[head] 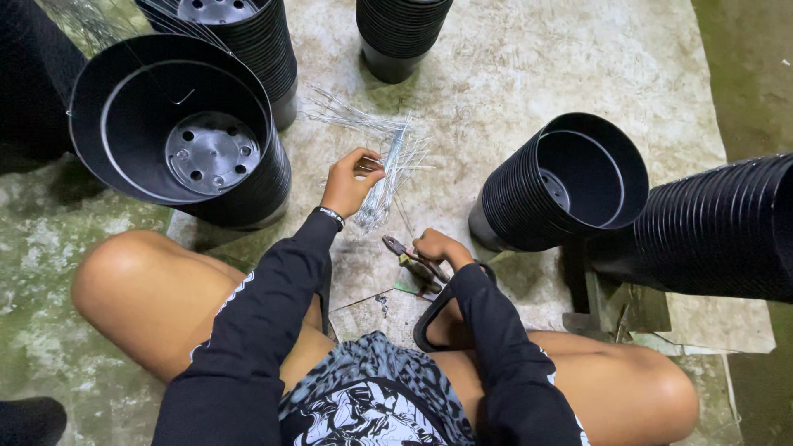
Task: The person sits on the floor and repeatedly bends metal wires into hooks, then inserts them into the rim of black plastic plant pots to create hanging loops. The person uses pliers to cut the wires and secures the hooks by hand.
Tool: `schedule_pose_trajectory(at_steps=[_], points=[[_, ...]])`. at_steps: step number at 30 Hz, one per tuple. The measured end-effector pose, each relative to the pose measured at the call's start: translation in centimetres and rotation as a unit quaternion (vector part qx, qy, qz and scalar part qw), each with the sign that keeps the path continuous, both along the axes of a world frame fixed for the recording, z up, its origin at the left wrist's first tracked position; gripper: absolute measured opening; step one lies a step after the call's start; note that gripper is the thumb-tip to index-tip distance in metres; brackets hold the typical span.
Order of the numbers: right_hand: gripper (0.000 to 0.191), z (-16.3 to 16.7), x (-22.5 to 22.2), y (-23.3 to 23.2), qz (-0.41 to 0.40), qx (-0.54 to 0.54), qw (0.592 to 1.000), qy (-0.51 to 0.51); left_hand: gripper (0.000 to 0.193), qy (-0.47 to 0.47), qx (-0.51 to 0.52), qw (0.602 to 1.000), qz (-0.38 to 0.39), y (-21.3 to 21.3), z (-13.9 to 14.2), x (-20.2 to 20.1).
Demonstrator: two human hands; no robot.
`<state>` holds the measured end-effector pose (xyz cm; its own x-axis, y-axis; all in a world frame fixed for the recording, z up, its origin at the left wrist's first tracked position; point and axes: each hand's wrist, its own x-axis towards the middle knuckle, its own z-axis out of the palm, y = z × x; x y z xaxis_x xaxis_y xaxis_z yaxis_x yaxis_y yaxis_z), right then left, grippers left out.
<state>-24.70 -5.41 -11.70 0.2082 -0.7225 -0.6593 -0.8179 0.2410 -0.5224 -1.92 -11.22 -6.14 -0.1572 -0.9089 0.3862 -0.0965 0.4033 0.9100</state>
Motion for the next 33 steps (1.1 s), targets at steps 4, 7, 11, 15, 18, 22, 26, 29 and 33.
schedule_pose_trajectory(at_steps=[4,7,11,15,18,22,26,29,33], points=[[0.047,0.6,0.6,0.3,-0.015,0.018,1.000,0.005,0.018,-0.002,0.038,0.999,0.033,0.1,0.2,-0.2],[0.058,1.3,0.6,0.5,-0.040,0.090,0.995,0.025,0.015,0.029,0.110,0.993,0.017,0.4,0.7,-0.2],[0.077,2.5,-0.1,-0.7,0.024,-0.019,0.995,0.097,0.015,0.049,0.131,0.990,-0.012,0.5,0.9,0.0],[0.044,3.8,0.1,-1.8,-0.024,-0.264,0.955,-0.136,0.018,0.046,0.130,0.988,-0.067,0.6,0.6,-0.2],[0.029,4.6,1.2,-1.9,-0.042,-0.300,0.894,-0.331,0.019,0.053,0.154,0.981,-0.103,0.9,0.2,-0.5],[0.017,5.1,2.2,-1.7,-0.078,-0.251,0.870,-0.417,0.022,0.053,0.162,0.978,-0.120,1.2,-0.1,-0.7],[0.016,4.8,2.0,-1.9,-0.105,-0.224,0.861,-0.444,0.027,0.056,0.175,0.977,-0.109,1.2,-0.3,-0.7],[0.016,4.5,1.7,-2.1,-0.092,-0.211,0.869,-0.439,0.028,0.074,0.177,0.975,-0.110,1.2,-0.5,-0.8],[0.016,4.6,1.8,-2.2,-0.084,-0.206,0.873,-0.434,0.033,0.087,0.188,0.973,-0.102,1.3,-0.6,-1.0]])
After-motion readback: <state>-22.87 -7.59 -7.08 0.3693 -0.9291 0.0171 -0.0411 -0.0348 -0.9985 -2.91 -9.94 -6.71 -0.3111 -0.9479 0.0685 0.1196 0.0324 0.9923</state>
